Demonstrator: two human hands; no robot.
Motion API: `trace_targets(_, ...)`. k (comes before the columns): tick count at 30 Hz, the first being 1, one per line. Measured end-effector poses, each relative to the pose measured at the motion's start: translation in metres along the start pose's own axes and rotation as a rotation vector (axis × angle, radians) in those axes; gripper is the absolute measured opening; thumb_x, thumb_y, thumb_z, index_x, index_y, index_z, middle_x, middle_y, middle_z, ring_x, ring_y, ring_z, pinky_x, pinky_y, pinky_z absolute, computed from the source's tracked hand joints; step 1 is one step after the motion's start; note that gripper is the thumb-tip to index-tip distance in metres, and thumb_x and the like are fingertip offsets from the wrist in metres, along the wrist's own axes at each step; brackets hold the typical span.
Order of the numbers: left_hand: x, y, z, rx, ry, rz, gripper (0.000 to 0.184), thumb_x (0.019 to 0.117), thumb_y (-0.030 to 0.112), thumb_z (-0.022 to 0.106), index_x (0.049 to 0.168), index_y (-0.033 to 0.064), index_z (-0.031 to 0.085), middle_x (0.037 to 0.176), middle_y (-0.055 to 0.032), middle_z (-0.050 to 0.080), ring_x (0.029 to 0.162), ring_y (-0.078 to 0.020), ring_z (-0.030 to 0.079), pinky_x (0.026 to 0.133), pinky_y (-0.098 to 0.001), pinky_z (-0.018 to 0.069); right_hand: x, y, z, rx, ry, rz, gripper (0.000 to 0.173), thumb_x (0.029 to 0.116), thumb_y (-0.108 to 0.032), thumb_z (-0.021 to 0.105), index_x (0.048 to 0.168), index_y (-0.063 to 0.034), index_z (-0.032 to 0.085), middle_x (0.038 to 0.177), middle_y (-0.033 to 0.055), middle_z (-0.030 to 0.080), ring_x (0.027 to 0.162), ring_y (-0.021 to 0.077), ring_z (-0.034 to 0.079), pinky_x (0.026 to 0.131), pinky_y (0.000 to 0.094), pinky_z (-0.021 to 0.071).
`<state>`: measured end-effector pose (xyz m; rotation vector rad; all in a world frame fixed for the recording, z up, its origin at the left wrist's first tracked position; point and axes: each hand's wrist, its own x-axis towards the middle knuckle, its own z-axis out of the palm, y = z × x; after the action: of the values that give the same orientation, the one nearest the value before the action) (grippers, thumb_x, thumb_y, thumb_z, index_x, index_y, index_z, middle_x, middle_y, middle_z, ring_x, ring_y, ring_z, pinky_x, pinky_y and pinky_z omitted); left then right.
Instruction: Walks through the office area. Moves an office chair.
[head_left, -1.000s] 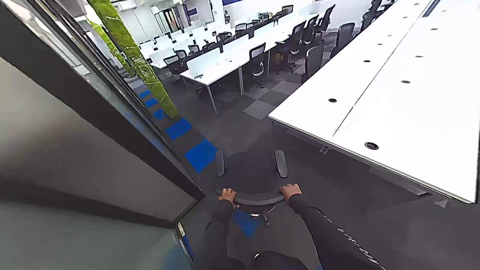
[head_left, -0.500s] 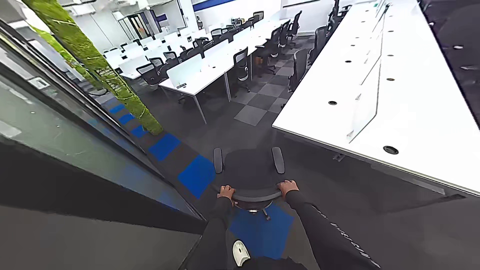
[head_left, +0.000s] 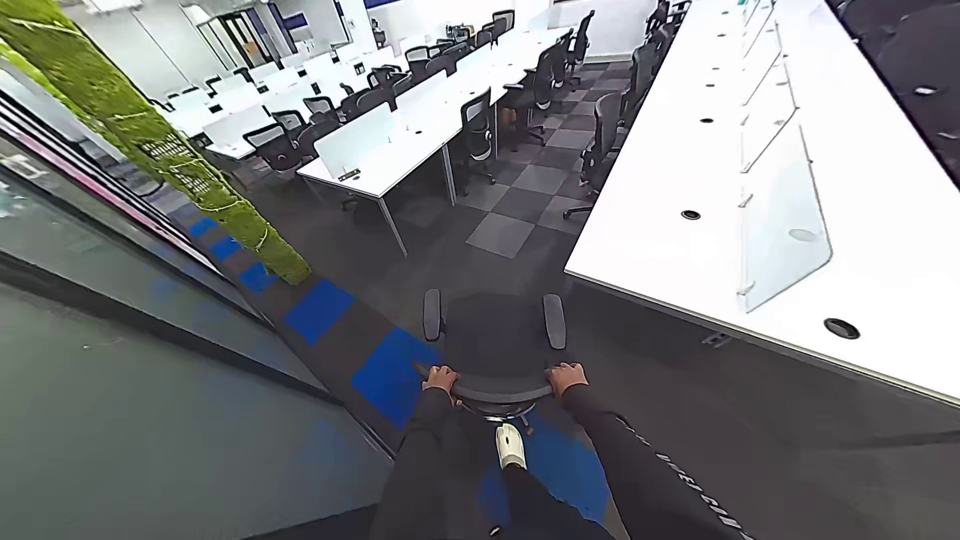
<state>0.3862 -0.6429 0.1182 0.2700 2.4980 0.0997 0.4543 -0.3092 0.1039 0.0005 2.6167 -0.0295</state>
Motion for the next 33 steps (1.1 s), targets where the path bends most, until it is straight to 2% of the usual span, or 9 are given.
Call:
trace_targets(2,0.024,-0.01,-0.017,0.014,0.001,-0.014,0.076,0.0725,0.03,0.092,0.142,0.0308,0.061,0.155,-0.0007,0.051,0.153,-0.0352,0.031,0.108,-0.0678,0.0439,0.024,-0.006,-0.014,0.01,0.012,-0.01,0.045,0.0833,-0.024,0.076,0.128,-0.0202,0.071,0.13,0.0049,0.072,0.13,0.0317,0.06,0.107,0.0629,0.0408)
trace_targets(8,0.079,-0.037,-0.065,0.035,0.033,-0.103,0.074,0.0748,0.033,0.09,0.142,0.0305,0.061,0.156,-0.0037,0.05,0.154,-0.0352,0.03,0.11,-0.0682,0.0426,0.088,-0.03,-0.06,0.072,-0.004,-0.036,0.046,0.0829,-0.025,0.078,0.128,-0.0169,0.071,0.13,0.0079,0.072,0.13,0.0339,0.06,0.106,0.0632,0.0431)
trace_targets(12,0.117,-0.045,-0.089,0.053,0.066,-0.17,0.069,0.0732,0.021,0.087,0.138,0.0305,0.065,0.154,-0.0008,0.052,0.153,-0.035,0.03,0.107,-0.0715,0.0426,0.129,-0.032,-0.082,0.044,-0.02,-0.086,0.05,0.0801,-0.031,0.079,0.126,-0.0144,0.071,0.127,0.0085,0.072,0.128,0.033,0.061,0.105,0.0605,0.0463)
trace_targets(15,0.139,-0.048,-0.106,0.083,0.036,-0.211,0.07,0.0729,0.018,0.086,0.139,0.0297,0.065,0.154,-0.0001,0.052,0.153,-0.036,0.031,0.105,-0.0709,0.0435,0.148,-0.035,-0.096,0.048,-0.036,-0.118,0.049,0.0817,-0.029,0.077,0.127,-0.013,0.069,0.127,0.0094,0.072,0.128,0.0326,0.061,0.104,0.0596,0.0471)
trace_targets(17,0.157,-0.054,-0.125,0.099,0.013,-0.215,0.069,0.0746,0.017,0.085,0.14,0.0284,0.064,0.156,-0.0008,0.051,0.153,-0.037,0.031,0.105,-0.0723,0.0425,0.166,-0.039,-0.109,0.061,-0.037,-0.128,0.048,0.0838,-0.027,0.076,0.13,-0.0133,0.069,0.13,0.0096,0.071,0.128,0.0326,0.061,0.104,0.06,0.0466)
trace_targets(20,0.189,-0.07,-0.144,0.12,-0.01,-0.21,0.065,0.0786,0.017,0.083,0.14,0.0268,0.064,0.159,-0.002,0.049,0.154,-0.0384,0.03,0.106,-0.0738,0.0416,0.194,-0.046,-0.121,0.074,-0.038,-0.16,0.045,0.085,-0.024,0.074,0.128,-0.0121,0.069,0.128,0.0103,0.072,0.127,0.0336,0.062,0.104,0.0608,0.0472)
trace_targets(27,0.275,-0.117,-0.206,0.179,0.03,-0.175,0.062,0.0782,0.019,0.082,0.138,0.0288,0.066,0.159,-0.0016,0.049,0.153,-0.0384,0.031,0.104,-0.0731,0.043,0.278,-0.078,-0.167,0.091,-0.034,-0.109,0.044,0.085,-0.022,0.074,0.128,-0.0125,0.069,0.128,0.01,0.072,0.127,0.033,0.062,0.104,0.0601,0.0471)
trace_targets(31,0.332,-0.146,-0.247,0.169,0.02,-0.146,0.059,0.0832,0.016,0.079,0.139,0.028,0.066,0.16,-0.0007,0.048,0.154,-0.0383,0.029,0.105,-0.0738,0.0418,0.332,-0.101,-0.198,0.084,-0.058,-0.052,0.047,0.0838,-0.023,0.075,0.13,-0.0139,0.069,0.13,0.0106,0.071,0.128,0.0338,0.061,0.104,0.0609,0.0469)
trace_targets(33,0.362,-0.159,-0.275,0.146,0.023,-0.127,0.053,0.0898,0.014,0.073,0.14,0.0283,0.065,0.16,0.0002,0.047,0.155,-0.0372,0.028,0.107,-0.073,0.0402,0.361,-0.113,-0.216,0.089,-0.051,-0.006,0.05,0.0809,-0.026,0.078,0.128,-0.0144,0.07,0.128,0.0112,0.071,0.126,0.0348,0.062,0.103,0.0623,0.047)
